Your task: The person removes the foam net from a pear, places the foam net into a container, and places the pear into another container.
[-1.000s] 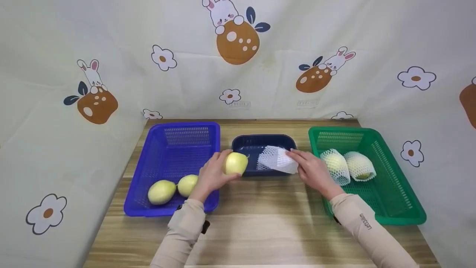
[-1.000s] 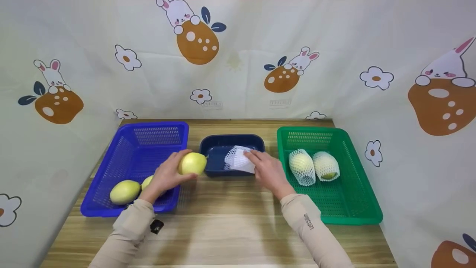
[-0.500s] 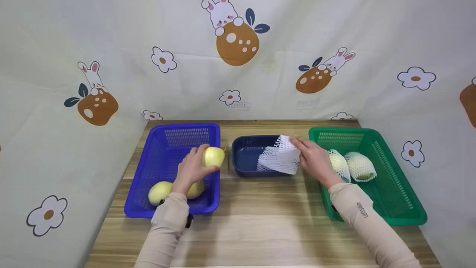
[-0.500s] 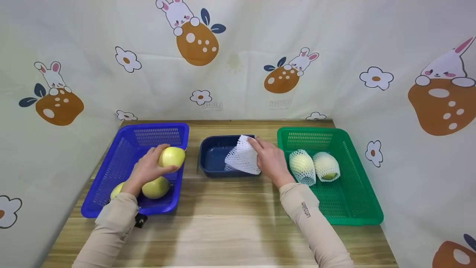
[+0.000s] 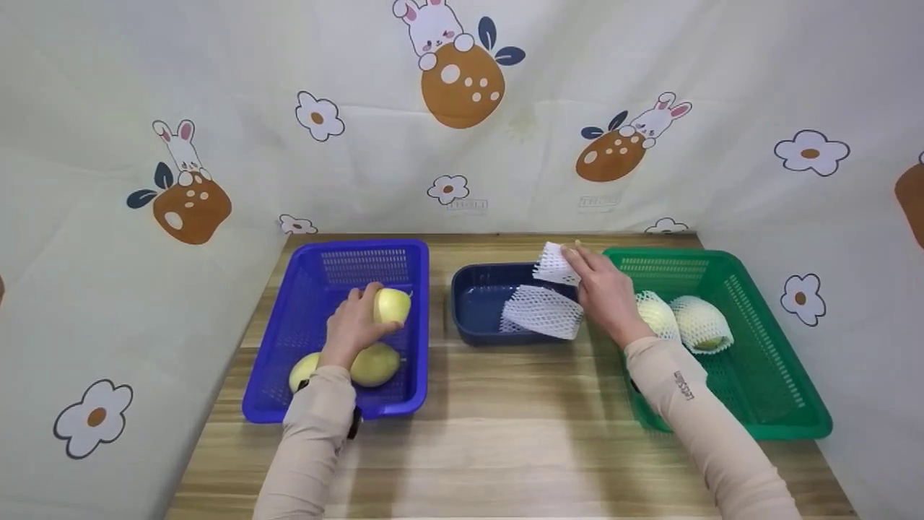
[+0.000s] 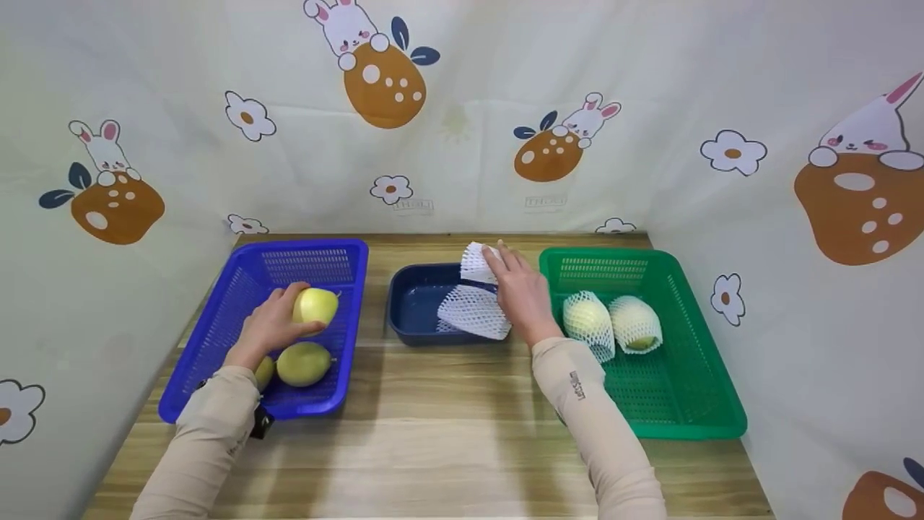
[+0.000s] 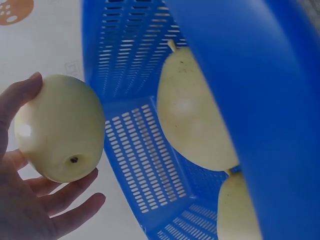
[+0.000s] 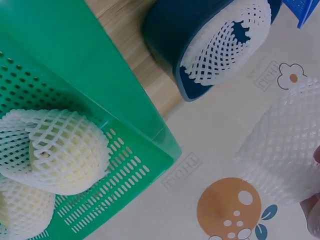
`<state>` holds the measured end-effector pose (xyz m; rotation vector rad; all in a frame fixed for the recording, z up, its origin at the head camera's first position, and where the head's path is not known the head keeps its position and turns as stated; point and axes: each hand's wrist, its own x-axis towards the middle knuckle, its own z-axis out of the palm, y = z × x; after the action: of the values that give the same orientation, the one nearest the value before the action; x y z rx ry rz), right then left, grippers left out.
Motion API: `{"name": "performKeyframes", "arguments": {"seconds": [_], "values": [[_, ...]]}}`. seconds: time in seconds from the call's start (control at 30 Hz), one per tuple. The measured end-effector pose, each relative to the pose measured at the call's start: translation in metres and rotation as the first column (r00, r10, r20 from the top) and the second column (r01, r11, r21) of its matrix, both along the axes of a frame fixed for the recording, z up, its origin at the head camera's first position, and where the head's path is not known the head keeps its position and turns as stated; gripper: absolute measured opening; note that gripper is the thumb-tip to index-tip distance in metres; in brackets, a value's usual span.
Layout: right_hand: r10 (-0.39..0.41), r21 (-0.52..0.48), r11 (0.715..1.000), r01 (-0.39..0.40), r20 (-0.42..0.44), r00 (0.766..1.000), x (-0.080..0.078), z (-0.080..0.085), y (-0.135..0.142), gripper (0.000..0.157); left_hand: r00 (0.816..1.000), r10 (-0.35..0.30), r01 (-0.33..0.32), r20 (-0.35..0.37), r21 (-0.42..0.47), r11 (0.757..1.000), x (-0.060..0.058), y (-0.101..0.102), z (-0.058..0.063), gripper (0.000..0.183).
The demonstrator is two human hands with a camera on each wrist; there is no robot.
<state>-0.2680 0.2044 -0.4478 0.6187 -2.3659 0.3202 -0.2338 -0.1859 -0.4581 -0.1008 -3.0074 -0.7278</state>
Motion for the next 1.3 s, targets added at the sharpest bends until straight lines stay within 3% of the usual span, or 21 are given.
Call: {"name": "performKeyframes", "arguments": {"seconds": [0.3, 0.53, 0.93, 1.1, 1.3], "values": [[-0.055, 0.007, 0.998, 0.055, -0.002, 0.998, -0.011, -0.009, 0.004, 0.055, 0.999, 0.027, -0.026, 0.029, -0.045, 0.999, -0.006, -0.012, -0.002, 0.072], [-0.08, 0.031, 0.996, 0.079, 0.009, 0.997, -0.017, -0.015, 0.002, 0.055, 0.994, 0.046, -0.04, 0.104, -0.06, 0.997, -0.01, -0.014, -0.004, 0.074], [-0.094, 0.068, 0.994, 0.09, 0.055, 0.994, -0.021, -0.026, -0.007, 0.052, 0.974, 0.043, -0.02, 0.221, -0.105, 0.994, -0.014, -0.015, -0.011, 0.077], [-0.119, 0.089, 0.99, 0.11, 0.098, 0.988, -0.02, -0.032, -0.013, 0.054, 0.968, 0.033, -0.004, 0.25, -0.116, 0.993, -0.016, -0.013, -0.013, 0.078], [-0.096, 0.1, 0.992, 0.082, 0.137, 0.986, -0.017, -0.044, -0.021, 0.054, 0.962, 0.03, 0.015, 0.272, -0.161, 0.987, -0.017, -0.009, -0.016, 0.078]]}}
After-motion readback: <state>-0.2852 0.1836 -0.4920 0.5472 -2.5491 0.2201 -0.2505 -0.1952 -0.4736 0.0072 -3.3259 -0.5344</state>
